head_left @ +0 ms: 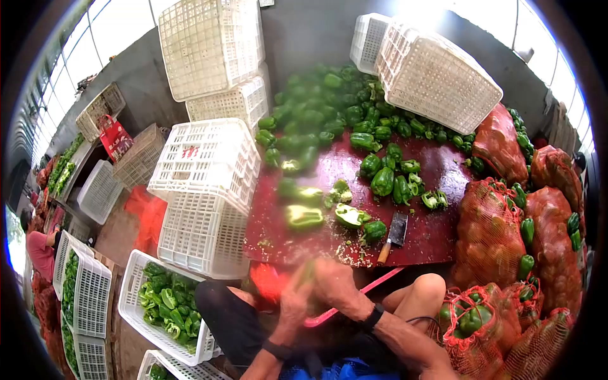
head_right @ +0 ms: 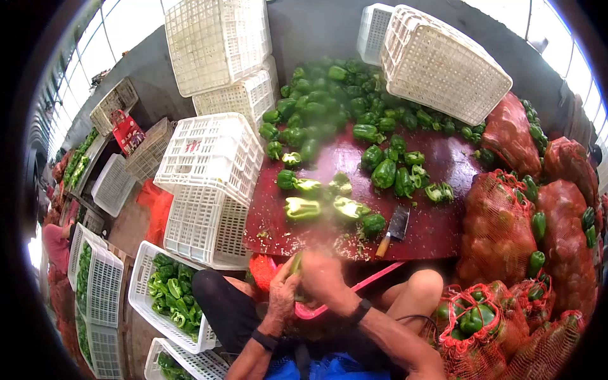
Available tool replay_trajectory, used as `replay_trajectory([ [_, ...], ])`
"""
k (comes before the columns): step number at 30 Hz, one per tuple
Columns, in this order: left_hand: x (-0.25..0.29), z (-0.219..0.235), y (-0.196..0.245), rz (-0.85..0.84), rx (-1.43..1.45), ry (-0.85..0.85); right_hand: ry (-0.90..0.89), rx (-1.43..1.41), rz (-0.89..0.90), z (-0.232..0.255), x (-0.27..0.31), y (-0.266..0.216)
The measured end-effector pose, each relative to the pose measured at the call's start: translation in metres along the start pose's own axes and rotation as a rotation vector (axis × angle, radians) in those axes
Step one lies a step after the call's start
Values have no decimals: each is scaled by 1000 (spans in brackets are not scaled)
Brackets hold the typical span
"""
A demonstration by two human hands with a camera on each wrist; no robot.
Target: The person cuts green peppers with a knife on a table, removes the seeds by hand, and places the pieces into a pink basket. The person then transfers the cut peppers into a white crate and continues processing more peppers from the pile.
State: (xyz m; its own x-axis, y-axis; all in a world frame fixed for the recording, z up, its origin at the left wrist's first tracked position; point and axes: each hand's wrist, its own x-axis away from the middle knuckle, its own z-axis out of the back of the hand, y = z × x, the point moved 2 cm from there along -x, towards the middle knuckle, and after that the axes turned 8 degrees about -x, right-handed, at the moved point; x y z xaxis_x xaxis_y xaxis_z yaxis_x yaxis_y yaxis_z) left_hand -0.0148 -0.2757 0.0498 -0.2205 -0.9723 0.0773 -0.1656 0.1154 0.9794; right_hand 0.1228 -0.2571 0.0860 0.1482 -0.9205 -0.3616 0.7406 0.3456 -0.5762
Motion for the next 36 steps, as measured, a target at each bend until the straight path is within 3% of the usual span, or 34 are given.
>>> replay_trajectory([
  [5, 4, 1, 1, 4, -31, -1, -6, -80, -85, 1, 0, -3],
  [11, 11, 6, 18, 69, -68, -43, -149, -333, -213, 21, -3, 5],
  [12, 9, 8, 20, 42, -88, -45, -147, -505, -303, 17, -5, 8],
  [16, 2, 10, 22, -29, -122, -57, -243, -707, -259, 20, -8, 3],
  [21, -2, 24, -4, -42, 28, 18, -2, -926, -424, 30, -12, 12],
  [23, 0, 23, 3, 20, 220, 37, -52, -730, -380, 44, -14, 12],
  [26, 0, 19, 14, 128, 459, 39, -21, -630, -85, 37, -8, 19],
  [28, 0, 21, 6, -91, 14, 75, -60, -669, -191, 24, -1, 19],
  [30, -1, 20, -1, -211, -235, 100, -25, -634, -140, 9, 2, 14],
  [36, 7, 8, 4, -303, -489, 126, -69, -511, -298, -2, 7, -1],
])
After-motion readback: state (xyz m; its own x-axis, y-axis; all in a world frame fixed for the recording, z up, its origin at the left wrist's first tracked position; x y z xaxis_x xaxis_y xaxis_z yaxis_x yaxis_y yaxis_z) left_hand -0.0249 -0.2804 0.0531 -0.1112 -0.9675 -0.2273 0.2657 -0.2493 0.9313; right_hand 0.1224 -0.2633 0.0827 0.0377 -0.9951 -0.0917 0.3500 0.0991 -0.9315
